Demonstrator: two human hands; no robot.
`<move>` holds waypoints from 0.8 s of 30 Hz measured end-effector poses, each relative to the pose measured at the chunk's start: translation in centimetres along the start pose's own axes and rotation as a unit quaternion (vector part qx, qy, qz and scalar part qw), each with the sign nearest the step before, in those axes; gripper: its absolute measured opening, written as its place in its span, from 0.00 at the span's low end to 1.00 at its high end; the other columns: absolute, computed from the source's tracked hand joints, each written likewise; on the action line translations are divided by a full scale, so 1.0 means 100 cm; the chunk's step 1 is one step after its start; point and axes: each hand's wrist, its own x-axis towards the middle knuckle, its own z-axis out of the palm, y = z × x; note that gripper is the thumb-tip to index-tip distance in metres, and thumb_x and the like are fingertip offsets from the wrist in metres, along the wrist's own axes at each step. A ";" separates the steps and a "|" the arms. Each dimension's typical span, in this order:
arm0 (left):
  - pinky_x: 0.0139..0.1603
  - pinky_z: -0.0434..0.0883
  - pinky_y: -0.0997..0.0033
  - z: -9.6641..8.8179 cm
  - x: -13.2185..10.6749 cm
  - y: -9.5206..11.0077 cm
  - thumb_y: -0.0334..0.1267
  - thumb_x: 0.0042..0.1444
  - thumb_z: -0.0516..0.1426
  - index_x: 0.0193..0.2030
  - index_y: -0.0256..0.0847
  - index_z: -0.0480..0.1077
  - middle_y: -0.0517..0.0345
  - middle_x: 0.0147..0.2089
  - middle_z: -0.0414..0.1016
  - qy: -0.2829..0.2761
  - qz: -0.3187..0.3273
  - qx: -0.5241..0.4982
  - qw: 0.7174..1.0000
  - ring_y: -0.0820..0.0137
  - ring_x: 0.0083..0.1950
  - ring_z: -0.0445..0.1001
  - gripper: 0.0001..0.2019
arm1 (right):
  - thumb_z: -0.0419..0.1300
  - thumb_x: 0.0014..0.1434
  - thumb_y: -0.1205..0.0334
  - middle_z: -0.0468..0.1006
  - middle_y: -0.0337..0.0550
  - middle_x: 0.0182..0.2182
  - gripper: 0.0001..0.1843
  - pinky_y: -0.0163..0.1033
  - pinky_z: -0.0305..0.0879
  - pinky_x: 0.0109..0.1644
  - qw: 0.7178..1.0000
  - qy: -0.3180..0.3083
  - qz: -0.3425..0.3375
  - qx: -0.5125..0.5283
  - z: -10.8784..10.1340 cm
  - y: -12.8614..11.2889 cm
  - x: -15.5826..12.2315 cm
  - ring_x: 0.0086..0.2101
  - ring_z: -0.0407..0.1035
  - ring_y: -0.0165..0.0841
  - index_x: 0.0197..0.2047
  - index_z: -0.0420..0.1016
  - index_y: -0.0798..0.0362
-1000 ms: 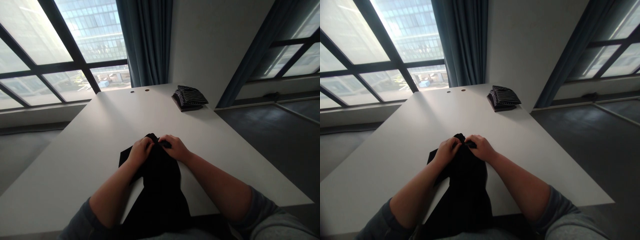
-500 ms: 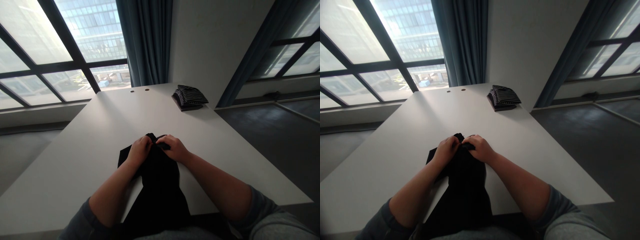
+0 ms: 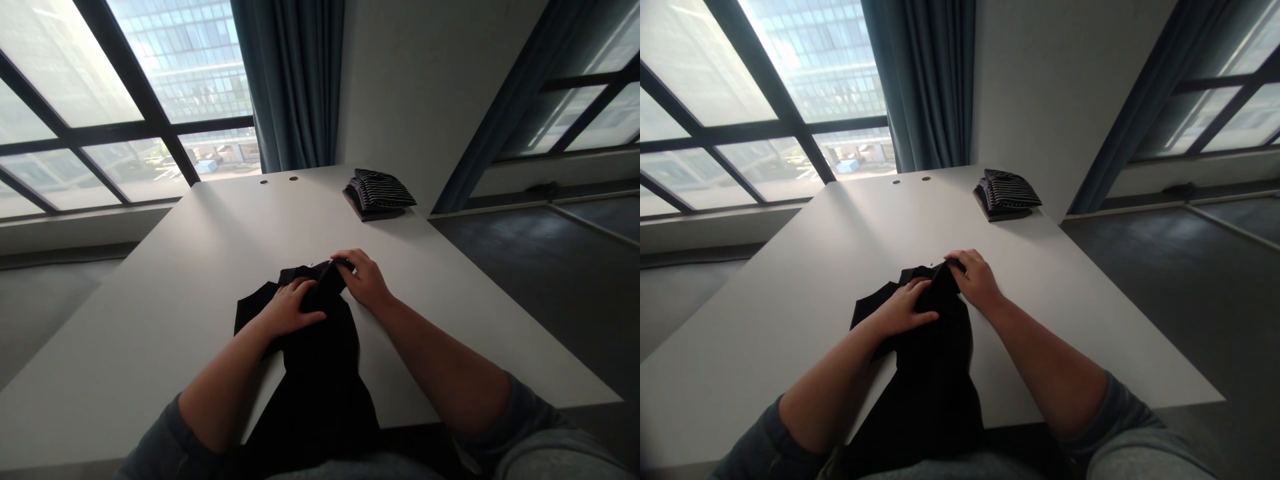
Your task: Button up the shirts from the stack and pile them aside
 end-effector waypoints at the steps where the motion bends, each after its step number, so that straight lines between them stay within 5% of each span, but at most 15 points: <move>1: 0.73 0.54 0.33 0.006 0.000 -0.002 0.56 0.55 0.67 0.67 0.46 0.66 0.38 0.73 0.63 -0.009 -0.029 0.032 0.999 0.40 0.70 0.65 0.36 | 0.59 0.67 0.64 0.81 0.46 0.46 0.11 0.53 0.69 0.58 1.000 0.011 0.004 -0.016 -0.001 0.005 0.002 0.50 0.73 0.44 0.51 0.76 0.46; 3: 0.71 0.43 0.22 0.014 0.003 -0.010 0.56 0.57 0.65 0.66 0.46 0.67 0.36 0.74 0.62 -0.015 -0.085 0.095 0.992 0.35 0.71 0.63 0.34 | 0.63 0.65 0.60 0.77 0.50 0.52 0.17 0.57 0.65 0.63 0.999 0.015 0.008 -0.044 -0.001 0.013 0.002 0.55 0.70 0.47 0.57 0.73 0.46; 6: 0.71 0.42 0.22 0.006 0.014 -0.040 0.48 0.65 0.58 0.64 0.45 0.68 0.37 0.72 0.65 -0.018 -0.113 0.154 0.981 0.39 0.71 0.64 0.23 | 0.64 0.64 0.58 0.71 0.54 0.58 0.26 0.60 0.62 0.66 0.998 -0.001 0.019 -0.054 0.003 0.022 0.000 0.59 0.66 0.50 0.64 0.67 0.47; 10: 0.74 0.49 0.39 -0.054 0.030 -0.105 0.39 0.65 0.55 0.65 0.42 0.67 0.37 0.74 0.61 0.031 -0.169 0.255 0.951 0.44 0.73 0.61 0.22 | 0.63 0.65 0.59 0.70 0.54 0.58 0.26 0.60 0.63 0.66 0.998 -0.043 0.004 -0.055 0.012 0.028 -0.006 0.59 0.65 0.49 0.65 0.66 0.47; 14: 0.64 0.62 0.40 -0.110 0.036 -0.150 0.43 0.67 0.52 0.72 0.32 0.60 0.25 0.75 0.54 0.138 -0.354 0.286 0.880 0.36 0.70 0.62 0.29 | 0.63 0.64 0.62 0.71 0.56 0.58 0.23 0.60 0.62 0.66 0.994 -0.077 0.005 -0.073 0.020 0.035 -0.010 0.59 0.65 0.50 0.61 0.69 0.50; 16: 0.61 0.65 0.37 -0.111 0.036 -0.153 0.51 0.69 0.48 0.73 0.29 0.58 0.22 0.71 0.60 0.136 -0.395 0.251 0.873 0.34 0.66 0.67 0.33 | 0.63 0.64 0.62 0.71 0.57 0.57 0.21 0.60 0.63 0.65 0.992 -0.094 0.017 -0.079 0.023 0.039 -0.012 0.59 0.65 0.50 0.59 0.72 0.51; 19: 0.62 0.64 0.33 -0.087 0.035 -0.146 0.66 0.67 0.41 0.78 0.35 0.53 0.25 0.71 0.62 0.058 -0.399 0.175 0.898 0.31 0.67 0.67 0.43 | 0.63 0.64 0.62 0.75 0.54 0.55 0.16 0.58 0.64 0.65 0.985 -0.153 0.024 -0.071 0.029 0.041 -0.014 0.57 0.68 0.47 0.55 0.76 0.51; 24: 0.65 0.53 0.18 -0.069 0.040 -0.167 0.73 0.61 0.42 0.81 0.49 0.46 0.42 0.83 0.37 -0.005 -0.435 0.175 0.883 0.26 0.78 0.40 0.48 | 0.63 0.66 0.58 0.76 0.51 0.59 0.17 0.59 0.59 0.70 0.957 -0.289 0.003 -0.029 0.043 0.030 -0.026 0.62 0.67 0.47 0.57 0.77 0.48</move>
